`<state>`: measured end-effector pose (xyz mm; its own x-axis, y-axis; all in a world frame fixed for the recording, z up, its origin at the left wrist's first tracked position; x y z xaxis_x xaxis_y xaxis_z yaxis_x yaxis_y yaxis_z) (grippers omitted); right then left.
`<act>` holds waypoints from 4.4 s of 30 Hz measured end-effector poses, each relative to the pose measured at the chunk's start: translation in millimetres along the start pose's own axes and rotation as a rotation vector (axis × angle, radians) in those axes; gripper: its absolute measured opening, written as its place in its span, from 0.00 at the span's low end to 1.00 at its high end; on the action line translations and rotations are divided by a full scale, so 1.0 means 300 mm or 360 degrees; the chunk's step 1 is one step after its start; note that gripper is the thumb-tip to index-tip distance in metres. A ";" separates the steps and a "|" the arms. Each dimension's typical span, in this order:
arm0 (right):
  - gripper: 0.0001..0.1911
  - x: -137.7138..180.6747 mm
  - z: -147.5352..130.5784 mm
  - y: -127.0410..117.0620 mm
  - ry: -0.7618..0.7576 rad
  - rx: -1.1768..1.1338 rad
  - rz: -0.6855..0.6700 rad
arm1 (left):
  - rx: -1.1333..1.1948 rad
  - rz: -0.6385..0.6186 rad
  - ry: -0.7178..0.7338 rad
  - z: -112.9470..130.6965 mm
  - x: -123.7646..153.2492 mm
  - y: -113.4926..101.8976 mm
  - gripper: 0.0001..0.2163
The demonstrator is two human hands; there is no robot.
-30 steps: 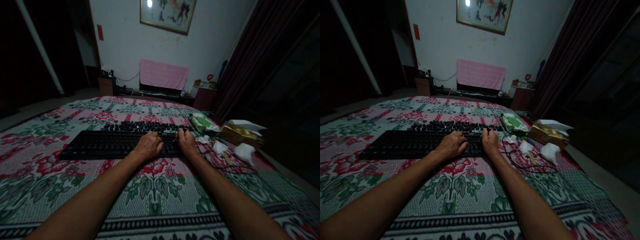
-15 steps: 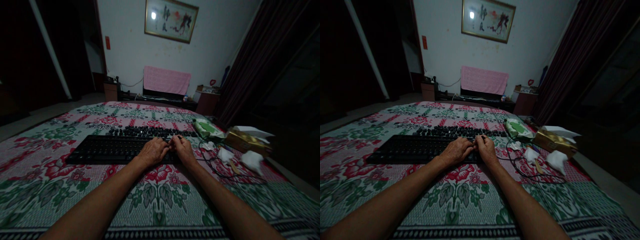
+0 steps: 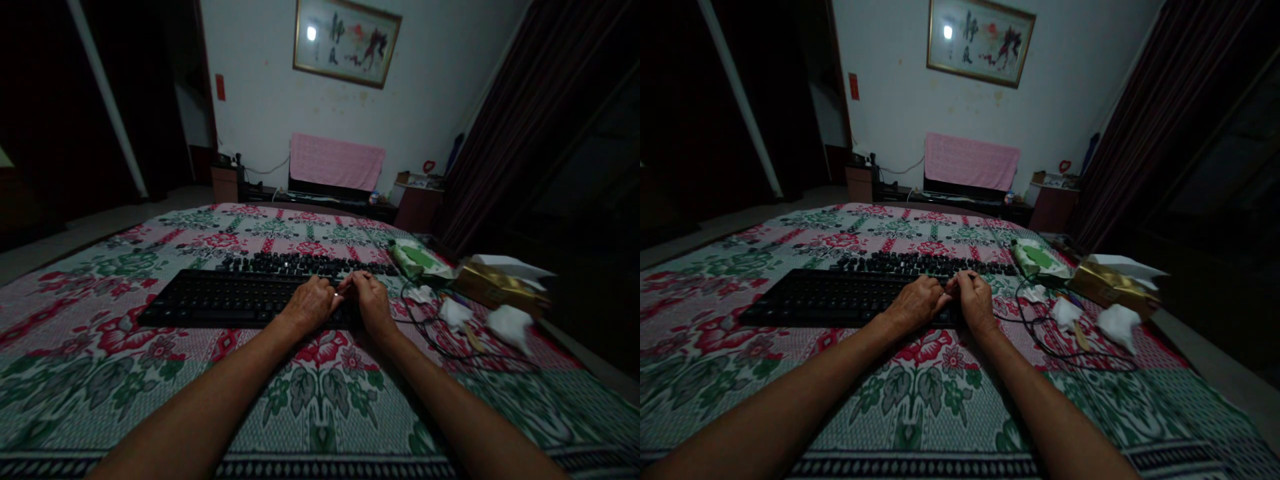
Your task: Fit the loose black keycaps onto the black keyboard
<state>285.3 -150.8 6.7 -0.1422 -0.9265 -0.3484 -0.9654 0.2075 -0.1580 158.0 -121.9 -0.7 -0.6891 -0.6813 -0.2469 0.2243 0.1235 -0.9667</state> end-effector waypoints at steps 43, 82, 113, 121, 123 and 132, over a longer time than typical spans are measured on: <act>0.10 -0.027 -0.012 -0.018 0.0316 0.0724 -0.0437 | 0.0018 0.0046 -0.0010 -0.012 0.015 0.007 0.09; 0.12 -0.310 0.102 -0.122 0.0229 0.1712 -0.0275 | 0.0016 0.0035 -0.0044 0.002 0.017 -0.001 0.12; 0.14 -0.298 0.175 -0.162 0.0310 0.1557 -0.0050 | 0.0014 0.0004 -0.0040 0.006 0.017 -0.008 0.13; 0.17 -0.198 0.144 -0.195 0.0334 0.1463 0.0205 | 0.0011 -0.0011 -0.0021 0.002 0.021 -0.008 0.12; 0.16 -0.165 0.134 -0.208 0.0368 0.1428 0.0206 | 0.0000 -0.0024 -0.0013 0.003 0.021 -0.010 0.12; 0.16 -0.039 0.091 -0.216 0.0513 0.1371 0.0072 | -0.0118 -0.0131 -0.0004 0.019 0.033 -0.028 0.15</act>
<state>355.6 -144.8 -4.2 -0.3547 -0.9276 -0.1172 -0.4791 0.2880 -0.8292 153.2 -133.6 5.4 -0.7013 -0.6932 -0.1663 0.1153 0.1200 -0.9861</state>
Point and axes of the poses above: each hand's wrist, its own x-axis away from the middle knuckle, its own y-axis out of the palm, z = x × y, the point moved 2 cm from there along -x, towards the middle knuckle, and after that the axes turned 7 degrees about -z, right-handed, at the moved point
